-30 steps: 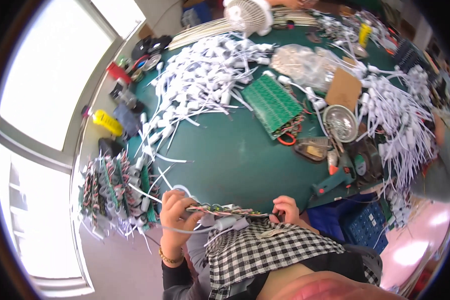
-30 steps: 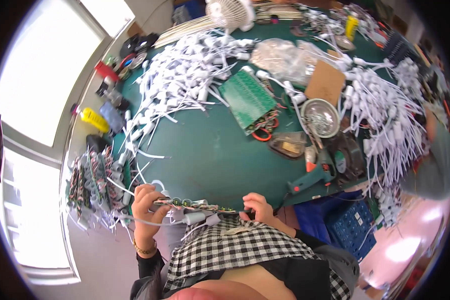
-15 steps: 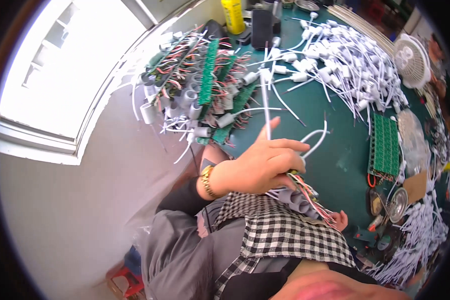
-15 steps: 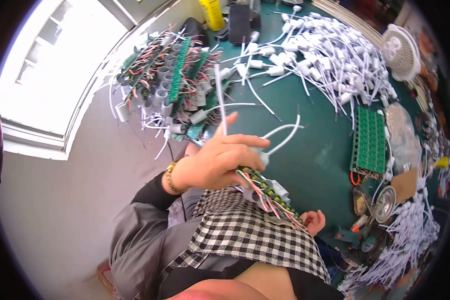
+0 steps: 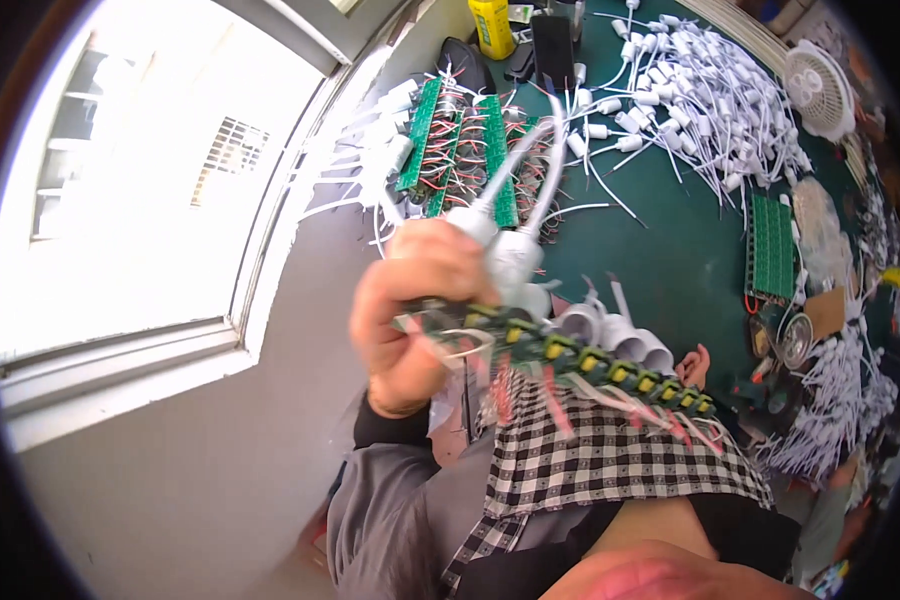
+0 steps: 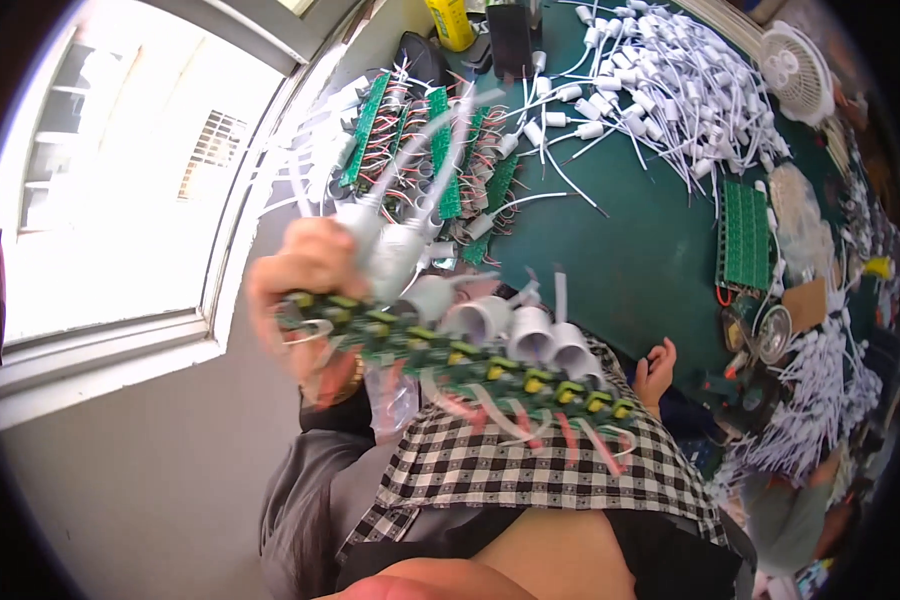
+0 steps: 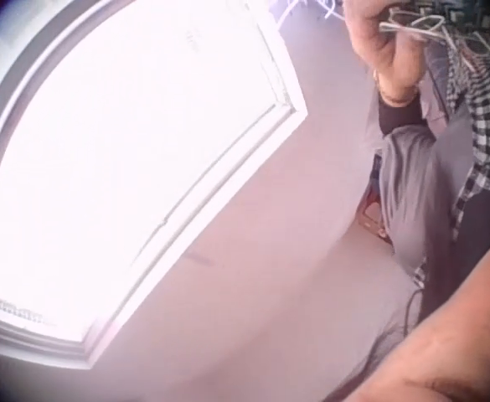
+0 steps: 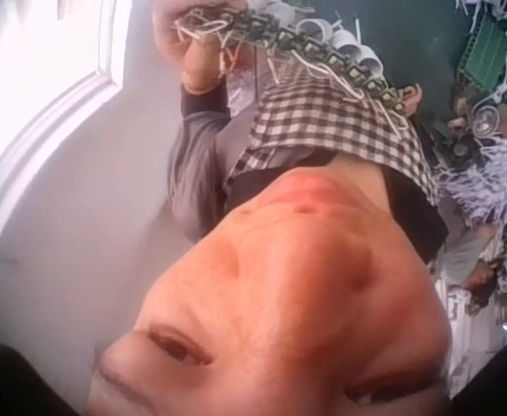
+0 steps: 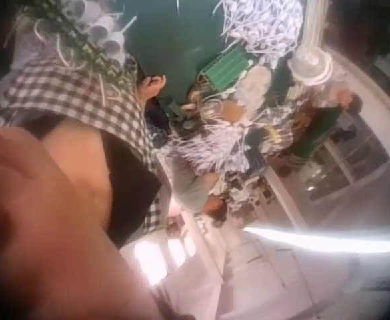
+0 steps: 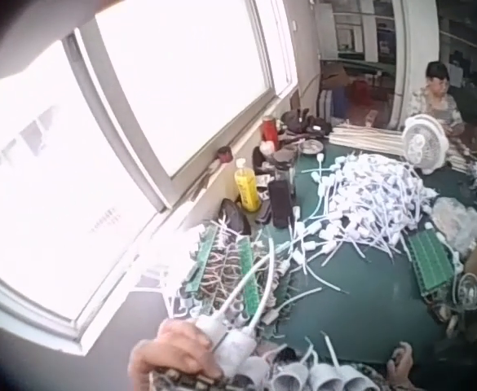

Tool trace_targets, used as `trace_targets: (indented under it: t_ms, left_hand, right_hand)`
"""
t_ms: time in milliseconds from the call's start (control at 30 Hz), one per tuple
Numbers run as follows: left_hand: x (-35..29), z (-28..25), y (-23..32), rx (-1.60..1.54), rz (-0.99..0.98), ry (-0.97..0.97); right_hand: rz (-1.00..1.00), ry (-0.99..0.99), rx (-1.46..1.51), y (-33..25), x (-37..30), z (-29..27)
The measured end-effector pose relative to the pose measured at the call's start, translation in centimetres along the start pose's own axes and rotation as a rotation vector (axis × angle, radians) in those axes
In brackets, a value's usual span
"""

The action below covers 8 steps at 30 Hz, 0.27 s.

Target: The person solders wires and plastic housings onto printed circuit boards with a soldering iron.

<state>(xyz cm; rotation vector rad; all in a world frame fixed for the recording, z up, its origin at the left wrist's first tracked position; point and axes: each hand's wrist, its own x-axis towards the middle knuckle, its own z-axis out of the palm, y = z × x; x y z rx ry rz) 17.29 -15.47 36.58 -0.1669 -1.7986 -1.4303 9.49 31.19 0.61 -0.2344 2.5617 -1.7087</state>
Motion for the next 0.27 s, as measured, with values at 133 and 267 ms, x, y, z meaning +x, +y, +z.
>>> trace_targets:
  t_ms: [133,267]
  left_hand:
    - [9.1,-8.0,5.2,0.009,-0.004,-0.074]
    - [17.8,-12.5,6.9,0.151,-0.493,-0.423]
  right_hand:
    - [0.047,0.104,-0.344,-7.4,0.0,1.8]
    - [0.125,0.103,-0.341,-8.2,-3.8,5.0]
